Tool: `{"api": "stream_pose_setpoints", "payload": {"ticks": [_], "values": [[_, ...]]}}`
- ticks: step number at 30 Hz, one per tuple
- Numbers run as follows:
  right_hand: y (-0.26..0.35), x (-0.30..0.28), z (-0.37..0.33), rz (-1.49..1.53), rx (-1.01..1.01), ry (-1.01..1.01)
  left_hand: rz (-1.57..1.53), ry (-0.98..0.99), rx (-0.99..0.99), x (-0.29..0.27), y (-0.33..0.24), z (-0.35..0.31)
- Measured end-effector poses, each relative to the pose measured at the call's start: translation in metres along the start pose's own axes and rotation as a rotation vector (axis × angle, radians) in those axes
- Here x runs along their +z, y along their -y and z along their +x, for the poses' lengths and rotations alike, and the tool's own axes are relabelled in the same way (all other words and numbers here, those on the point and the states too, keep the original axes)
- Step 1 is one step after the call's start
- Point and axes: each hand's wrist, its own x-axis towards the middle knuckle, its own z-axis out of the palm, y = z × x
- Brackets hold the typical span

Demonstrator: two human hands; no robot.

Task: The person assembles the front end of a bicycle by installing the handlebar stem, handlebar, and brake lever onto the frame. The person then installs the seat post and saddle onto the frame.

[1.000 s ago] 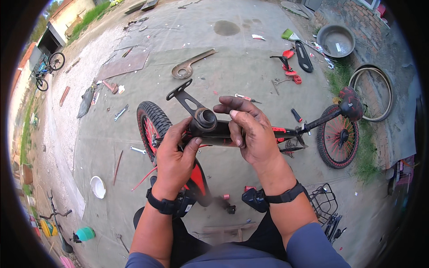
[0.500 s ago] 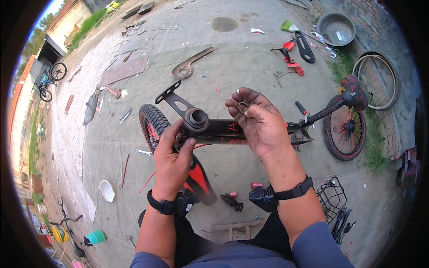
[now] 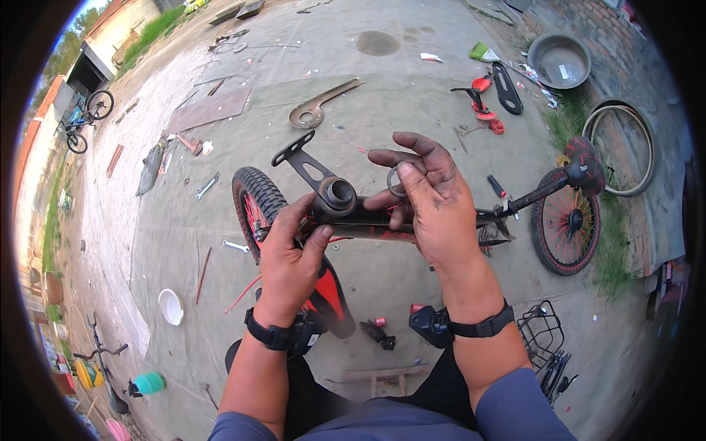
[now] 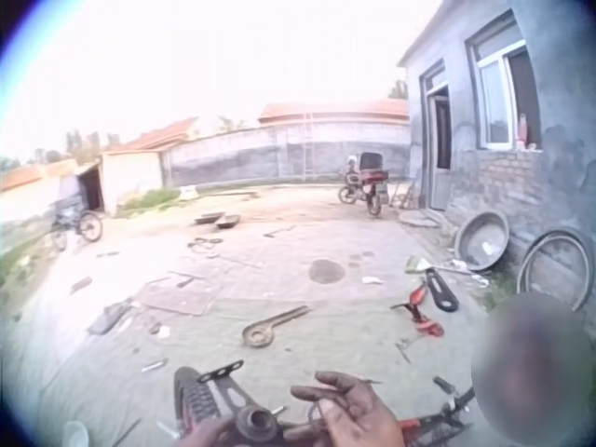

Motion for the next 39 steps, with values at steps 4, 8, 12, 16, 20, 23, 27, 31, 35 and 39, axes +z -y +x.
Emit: {"api": "stream_pose_setpoints", "payload": {"ticks": [4, 8, 12, 16, 20, 23, 27, 31, 35, 39], "values": [[0.000, -0.004, 0.001, -0.201, -0.077, 0.024, 0.039, 0.001, 0.029, 0.001, -0.003, 0.001], [0.001, 0.000, 0.003, -0.409, -0.206, 0.034, 0.051, 0.006, 0.036, 0.000, -0.002, 0.001], [0.000, -0.001, 0.004, -0.414, -0.244, 0.068, 0.046, -0.007, 0.056, 0.001, -0.002, 0.001], [0.001, 0.000, 0.003, -0.334, -0.205, 0.086, 0.057, -0.010, 0.058, 0.001, -0.004, 0.002], [-0.002, 0.000, 0.004, -0.221, -0.176, 0.049, 0.076, -0.019, 0.074, 0.001, -0.006, 0.001], [-0.004, -0.004, 0.005, -0.226, -0.123, 0.010, 0.088, -0.020, 0.089, 0.001, -0.006, 0.002], [-0.009, -0.011, 0.008, -0.116, -0.039, -0.040, 0.136, -0.032, 0.114, 0.000, -0.005, 0.001], [-0.007, -0.014, 0.010, -0.141, 0.038, -0.106, 0.134, -0.023, 0.109, 0.001, -0.006, 0.003], [-0.013, -0.024, 0.014, -0.245, 0.080, -0.119, 0.135, -0.030, 0.111, 0.000, -0.006, 0.002], [-0.012, -0.027, 0.015, -0.121, 0.062, -0.060, 0.135, 0.016, 0.095, -0.001, -0.006, 0.002]]}}
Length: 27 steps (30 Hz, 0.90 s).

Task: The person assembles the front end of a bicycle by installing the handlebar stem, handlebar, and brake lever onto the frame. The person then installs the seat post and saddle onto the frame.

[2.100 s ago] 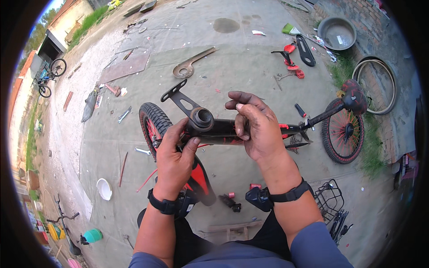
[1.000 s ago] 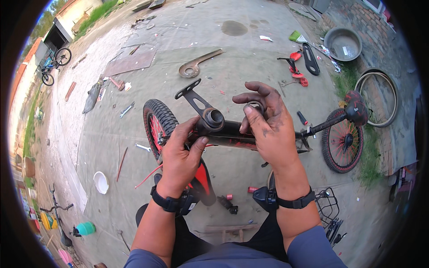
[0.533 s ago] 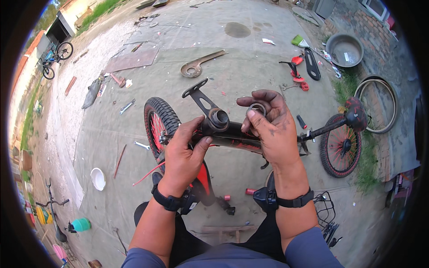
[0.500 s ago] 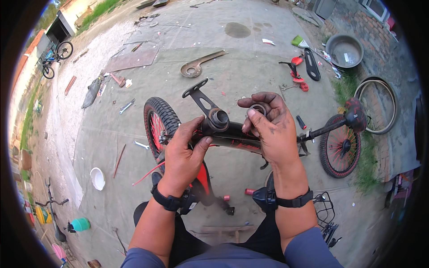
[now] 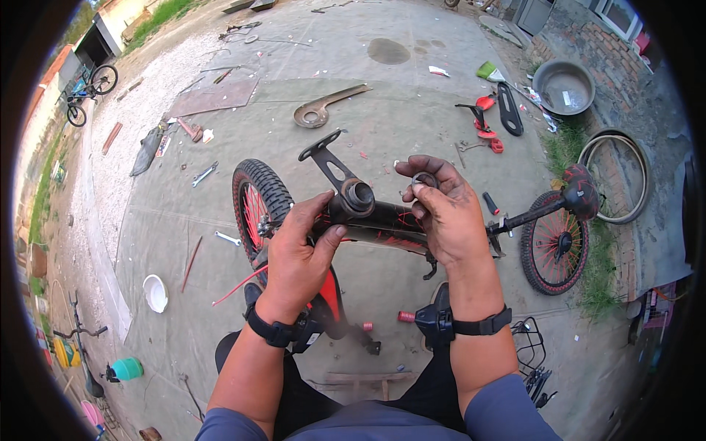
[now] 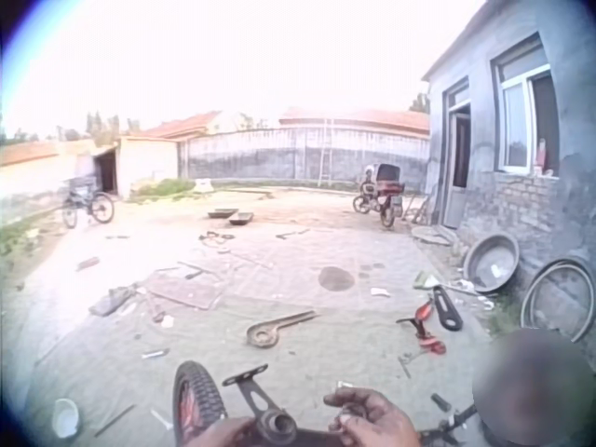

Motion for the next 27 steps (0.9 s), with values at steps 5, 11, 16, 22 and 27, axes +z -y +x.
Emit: {"api": "stream_pose_setpoints", "payload": {"ticks": [5, 11, 16, 22, 27], "values": [[0.010, 0.007, -0.005, 0.071, 0.023, 0.078, 0.012, 0.001, 0.003, -0.001, -0.002, 0.000], [0.015, 0.012, -0.007, 0.045, 0.125, 0.056, 0.015, 0.001, 0.003, 0.000, -0.002, 0.000], [0.023, 0.008, -0.012, 0.007, 0.185, 0.104, 0.003, -0.034, 0.022, 0.001, 0.000, 0.000], [0.017, 0.009, -0.011, 0.072, 0.164, 0.070, 0.007, -0.046, 0.031, 0.002, -0.002, 0.001], [0.011, 0.002, -0.008, 0.207, 0.211, 0.162, 0.009, -0.050, 0.028, 0.001, -0.002, 0.001]]}}
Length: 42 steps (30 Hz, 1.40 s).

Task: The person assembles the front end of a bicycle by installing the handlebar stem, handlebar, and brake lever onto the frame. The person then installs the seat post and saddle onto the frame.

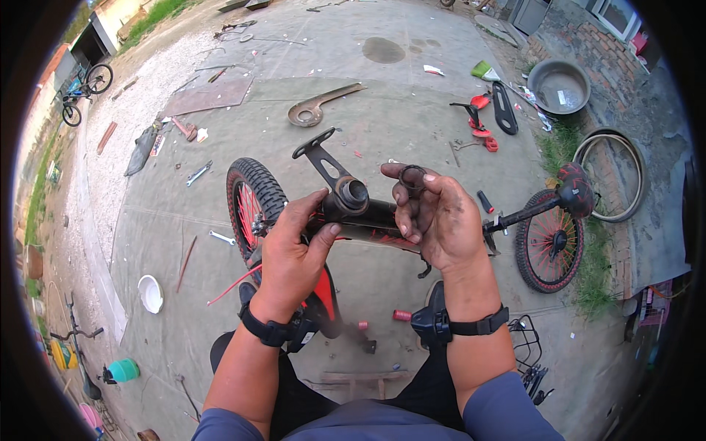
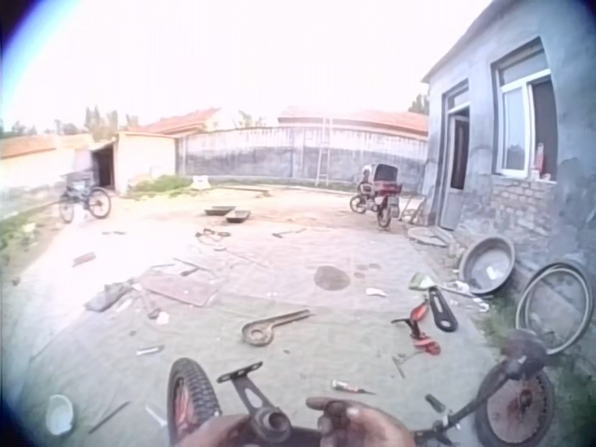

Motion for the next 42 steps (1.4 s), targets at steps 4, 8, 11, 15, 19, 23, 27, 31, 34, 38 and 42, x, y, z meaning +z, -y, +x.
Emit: {"api": "stream_pose_setpoints", "payload": {"ticks": [4, 8, 11, 15, 19, 23, 27, 31, 34, 38, 42], "values": [[-0.002, -0.002, 0.001, 0.085, -0.004, 0.046, 0.020, -0.002, 0.015, 0.000, -0.001, 0.000], [-0.003, -0.001, 0.001, 0.072, -0.006, 0.057, 0.018, 0.006, 0.000, -0.001, 0.000, 0.000], [-0.003, 0.001, -0.001, 0.020, -0.065, 0.042, 0.015, 0.010, 0.000, -0.001, 0.001, 0.000], [0.000, 0.010, -0.005, -0.151, -0.177, 0.016, 0.025, 0.007, 0.006, -0.001, -0.001, 0.000], [-0.005, 0.023, -0.005, -0.556, -0.422, -0.026, 0.022, 0.003, 0.014, 0.000, -0.001, 0.000], [-0.011, 0.035, -0.007, -0.772, -0.551, -0.030, -0.027, 0.055, -0.045, -0.002, -0.001, -0.001], [-0.013, 0.038, -0.009, -0.872, -0.544, -0.048, 0.001, 0.005, 0.001, 0.000, -0.001, 0.000], [-0.019, 0.042, -0.002, -0.901, -0.637, -0.077, 0.020, 0.004, 0.014, 0.000, 0.001, 0.000], [-0.023, 0.042, 0.001, -0.927, -0.654, -0.094, 0.018, 0.008, 0.010, 0.000, 0.001, 0.001], [-0.024, 0.047, 0.002, -0.920, -0.632, -0.109, 0.014, -0.001, 0.025, 0.000, 0.002, 0.000], [-0.026, 0.052, 0.000, -0.878, -0.587, -0.156, 0.002, 0.004, 0.014, 0.001, 0.003, -0.001]]}}
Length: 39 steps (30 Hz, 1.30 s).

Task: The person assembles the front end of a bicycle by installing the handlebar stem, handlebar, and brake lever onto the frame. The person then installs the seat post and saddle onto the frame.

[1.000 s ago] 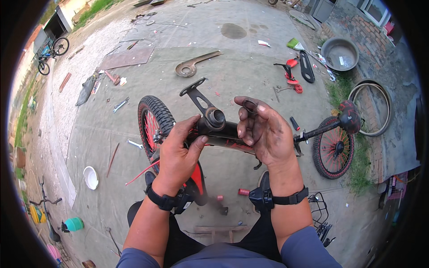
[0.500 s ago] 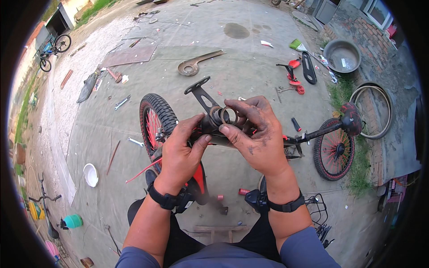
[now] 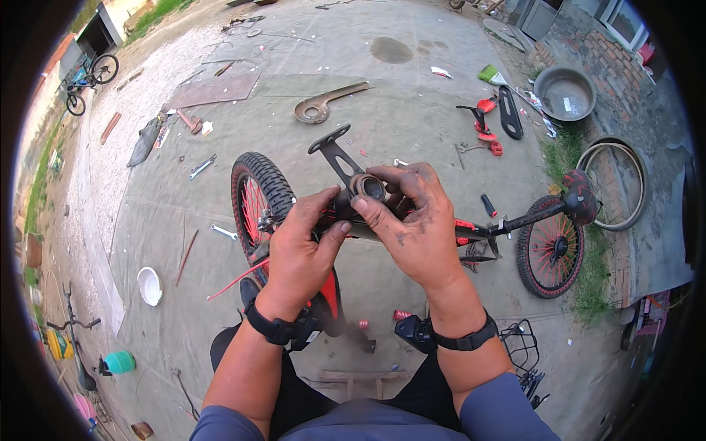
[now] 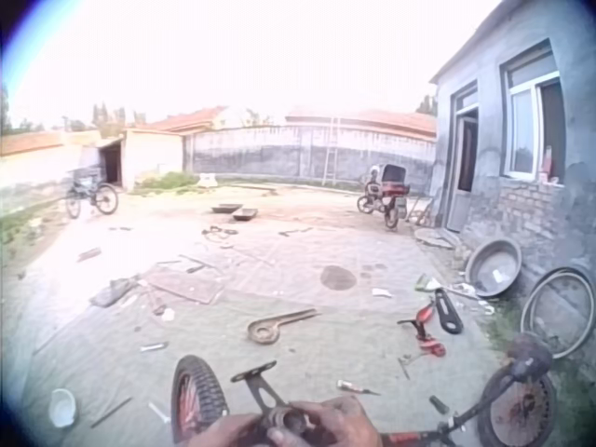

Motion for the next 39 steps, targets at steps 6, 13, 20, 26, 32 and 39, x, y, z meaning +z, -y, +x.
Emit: {"api": "stream_pose_setpoints", "payload": {"ticks": [6, 13, 20, 26, 32, 39], "values": [[-0.003, -0.001, 0.000, -0.088, -0.049, -0.003, 0.000, 0.001, 0.018, 0.000, 0.001, 0.001], [-0.003, -0.002, -0.002, -0.068, -0.034, -0.025, 0.025, 0.005, 0.026, -0.001, 0.001, 0.001], [-0.008, 0.001, -0.004, -0.102, -0.068, -0.059, 0.048, -0.001, 0.043, -0.001, 0.000, 0.001], [-0.008, 0.005, -0.005, 0.002, -0.053, -0.072, 0.033, -0.005, 0.033, -0.001, 0.000, 0.001], [-0.012, 0.011, -0.010, 0.050, -0.033, -0.113, 0.031, -0.001, 0.032, 0.000, 0.000, 0.001], [-0.007, -0.003, -0.005, -0.122, -0.048, -0.058, 0.032, 0.003, 0.030, -0.002, 0.001, 0.001]]}}
